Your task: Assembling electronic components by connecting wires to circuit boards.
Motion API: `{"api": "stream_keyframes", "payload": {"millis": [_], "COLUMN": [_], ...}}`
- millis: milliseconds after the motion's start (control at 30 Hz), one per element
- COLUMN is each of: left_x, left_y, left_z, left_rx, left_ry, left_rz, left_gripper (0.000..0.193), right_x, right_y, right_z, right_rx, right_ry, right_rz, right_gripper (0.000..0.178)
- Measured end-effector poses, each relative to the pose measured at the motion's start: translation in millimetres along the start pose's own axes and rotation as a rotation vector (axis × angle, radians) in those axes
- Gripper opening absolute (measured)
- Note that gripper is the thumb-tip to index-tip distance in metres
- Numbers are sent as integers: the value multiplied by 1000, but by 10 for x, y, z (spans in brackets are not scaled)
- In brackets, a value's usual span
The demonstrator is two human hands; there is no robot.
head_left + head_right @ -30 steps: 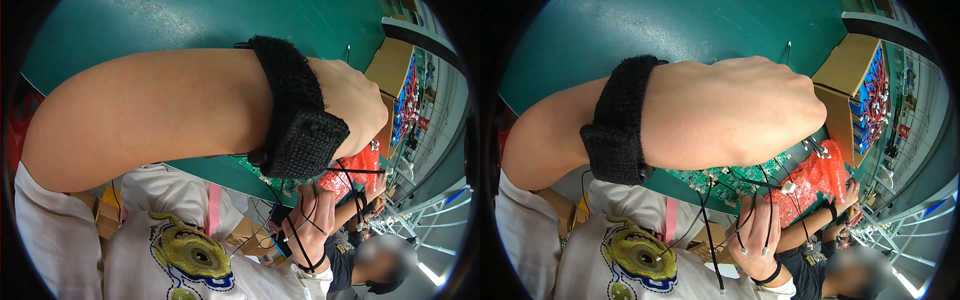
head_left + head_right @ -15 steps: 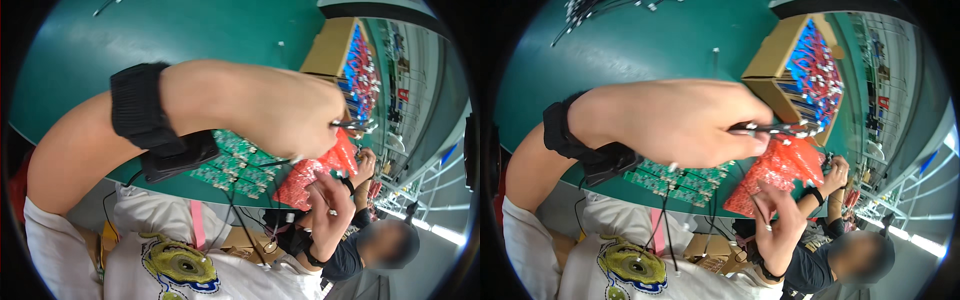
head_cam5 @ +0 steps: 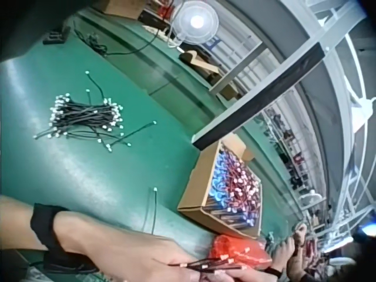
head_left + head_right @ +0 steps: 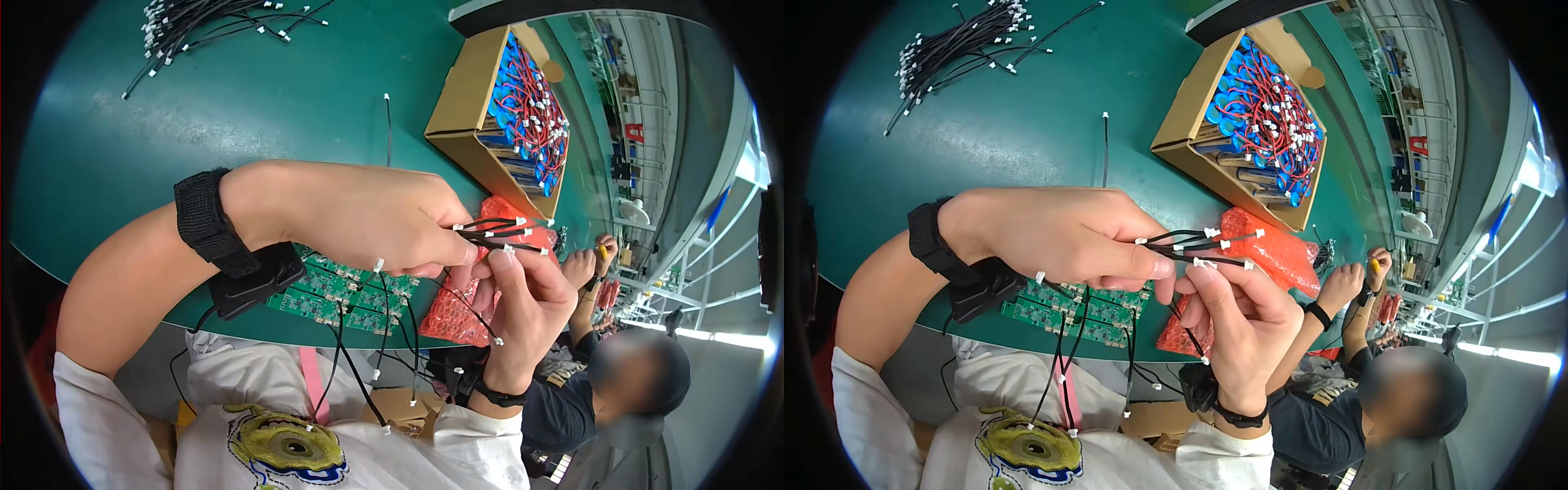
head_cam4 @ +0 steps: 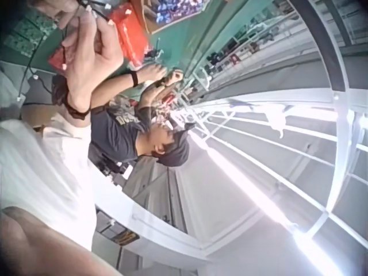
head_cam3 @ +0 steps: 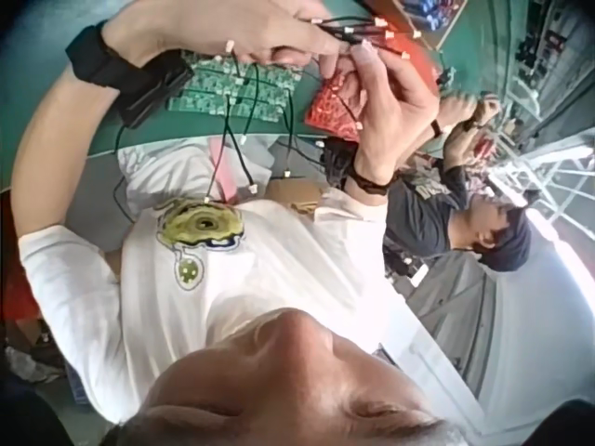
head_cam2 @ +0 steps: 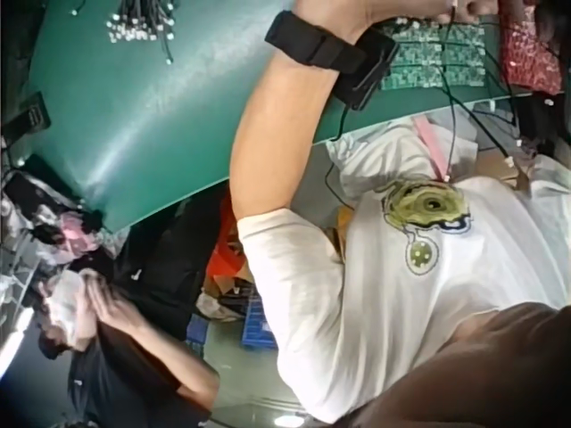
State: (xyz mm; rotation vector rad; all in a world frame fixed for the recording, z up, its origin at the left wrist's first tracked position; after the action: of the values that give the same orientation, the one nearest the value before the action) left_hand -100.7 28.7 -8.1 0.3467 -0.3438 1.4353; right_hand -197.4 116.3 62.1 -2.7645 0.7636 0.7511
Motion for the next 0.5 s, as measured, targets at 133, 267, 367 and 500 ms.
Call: {"api": "stream_keyframes", "payload": {"millis": [133, 267, 367, 500], "left_x": [-11, -84, -118, -161], "left_y": [13, 40, 15, 25], "left_z": [55, 118, 159, 88], "left_rx": [55, 160, 114, 27], "left_ry": [-4, 175, 97, -104], "left_rz": [22, 108, 161, 195], "left_gripper": [35, 34, 35, 35], "right_x": [-41, -154, -178, -395], "right_y": [-36, -55, -87, -83], "right_z": [83, 117, 174, 197], "right_rx": [53, 21, 12, -30], "right_ry": [-1, 45, 91, 181], "right_rz": [9, 30, 42, 170], "right_gripper": [14, 16, 16, 14]}}
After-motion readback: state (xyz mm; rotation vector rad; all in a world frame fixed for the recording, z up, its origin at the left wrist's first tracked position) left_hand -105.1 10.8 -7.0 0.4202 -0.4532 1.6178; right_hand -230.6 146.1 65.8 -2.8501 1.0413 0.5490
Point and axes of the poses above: each hand's wrist, its own y-axis towards the middle knuckle, its own x-axis out of the palm, z = x × y, the point moved 9 cm from there along y, towards the middle knuckle, and after that the axes turned 9 degrees about -y, right-handed, at the moved point
